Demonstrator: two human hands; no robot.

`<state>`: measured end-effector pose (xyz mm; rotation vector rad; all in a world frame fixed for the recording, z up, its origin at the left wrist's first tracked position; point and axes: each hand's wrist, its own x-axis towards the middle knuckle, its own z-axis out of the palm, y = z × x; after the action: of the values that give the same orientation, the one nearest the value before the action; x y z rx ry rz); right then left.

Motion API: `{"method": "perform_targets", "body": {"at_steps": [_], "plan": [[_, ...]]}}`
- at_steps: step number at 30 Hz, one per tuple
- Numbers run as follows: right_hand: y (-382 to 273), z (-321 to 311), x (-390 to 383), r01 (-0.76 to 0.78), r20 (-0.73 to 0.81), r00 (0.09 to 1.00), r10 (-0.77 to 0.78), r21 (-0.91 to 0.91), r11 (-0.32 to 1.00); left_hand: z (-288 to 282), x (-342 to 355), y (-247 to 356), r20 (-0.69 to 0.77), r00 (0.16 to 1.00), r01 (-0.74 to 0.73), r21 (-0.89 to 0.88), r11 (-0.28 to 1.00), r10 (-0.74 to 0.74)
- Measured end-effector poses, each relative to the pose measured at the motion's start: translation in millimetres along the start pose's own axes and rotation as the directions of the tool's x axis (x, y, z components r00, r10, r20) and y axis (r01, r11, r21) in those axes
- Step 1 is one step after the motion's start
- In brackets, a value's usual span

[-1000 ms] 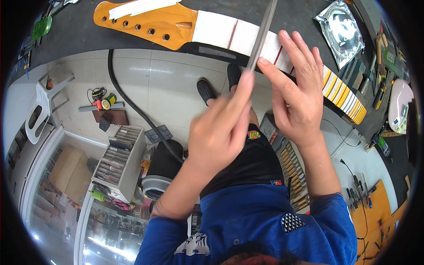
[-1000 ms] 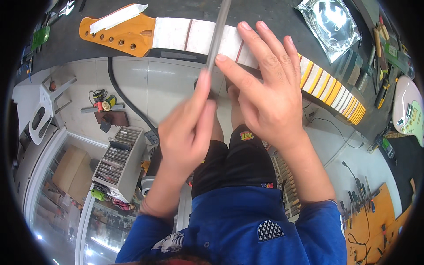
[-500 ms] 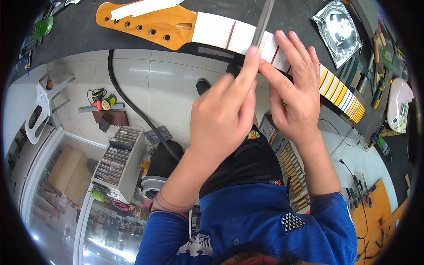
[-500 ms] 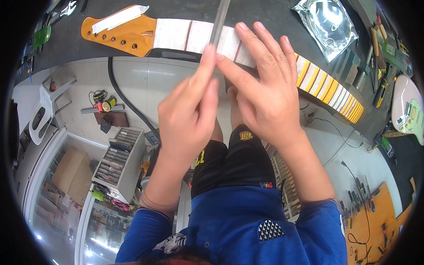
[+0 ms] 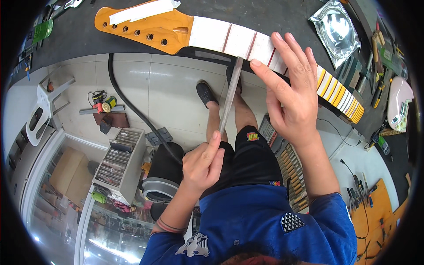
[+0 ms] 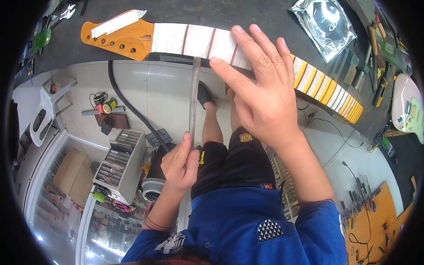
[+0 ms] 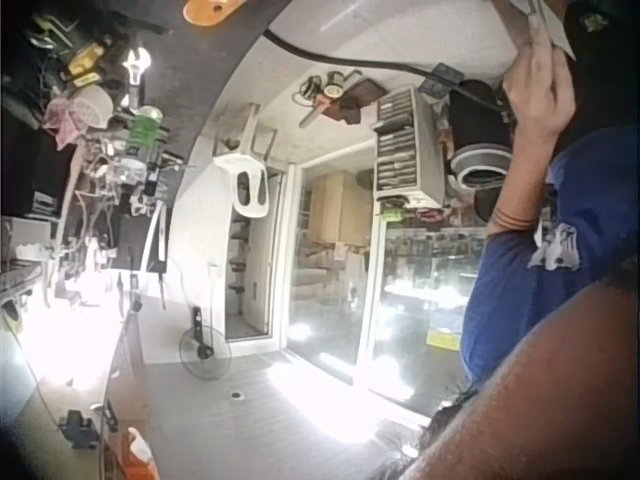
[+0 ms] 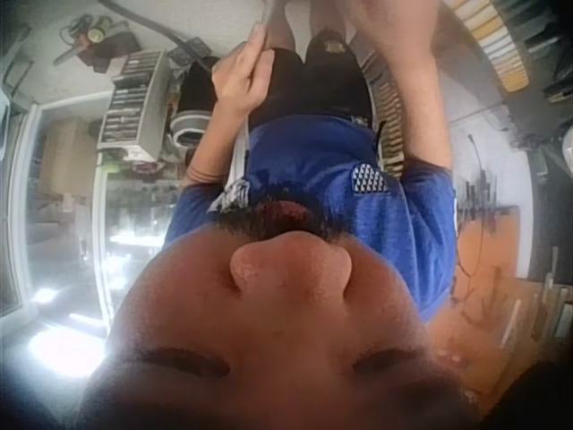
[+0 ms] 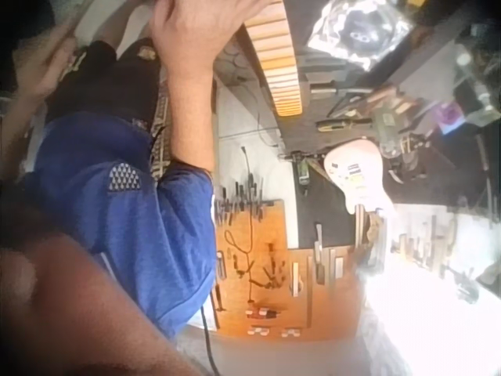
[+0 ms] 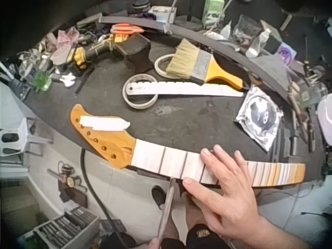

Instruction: The person files the frets of a guitar neck. Using a metal file, the person repeatedly slides the tool across the frets to level them, then uses a brush to clean away debris before filing the nut area.

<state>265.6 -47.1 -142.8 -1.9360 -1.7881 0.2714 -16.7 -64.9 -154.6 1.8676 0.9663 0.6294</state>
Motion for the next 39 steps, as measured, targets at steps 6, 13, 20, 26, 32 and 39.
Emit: {"method": "perform_targets", "body": {"at_steps": [6, 13, 20, 26, 32, 39], "plan": [[0, 0, -1, -0.001, -0.005, 1.000, 0.001, -0.001, 1.000, 2, 3, -2, 0.000, 1.000, -0.006, -0.018, 1.000, 0.006], [2, 0, -2, 0.013, -0.018, 1.000, -0.013, 0.006, 1.000, 2, 12, 3, 0.044, 0.999, 0.028, -0.036, 0.999, -0.026], [1, -2, -1, 0.001, 0.010, 1.000, -0.001, 0.014, 1.000, 22, 112, 14, -0.005, 0.998, -0.065, -0.044, 0.997, 0.065], [-1, -5, 0, -0.001, 0.021, 1.000, 0.001, 0.014, 1.000, 5, 15, 4, 0.026, 0.999, -0.038, 0.089, 0.995, 0.036], [1, -1, -1, 0.002, 0.006, 1.000, -0.003, 0.025, 1.000, -5, -3, 3, 0.035, 0.999, -0.011, 0.037, 0.999, 0.010], [2, -2, -1, 0.008, 0.023, 1.000, -0.008, 0.019, 1.000, -7, 13, 4, 0.037, 0.999, 0.006, -0.023, 1.000, -0.005]]}}
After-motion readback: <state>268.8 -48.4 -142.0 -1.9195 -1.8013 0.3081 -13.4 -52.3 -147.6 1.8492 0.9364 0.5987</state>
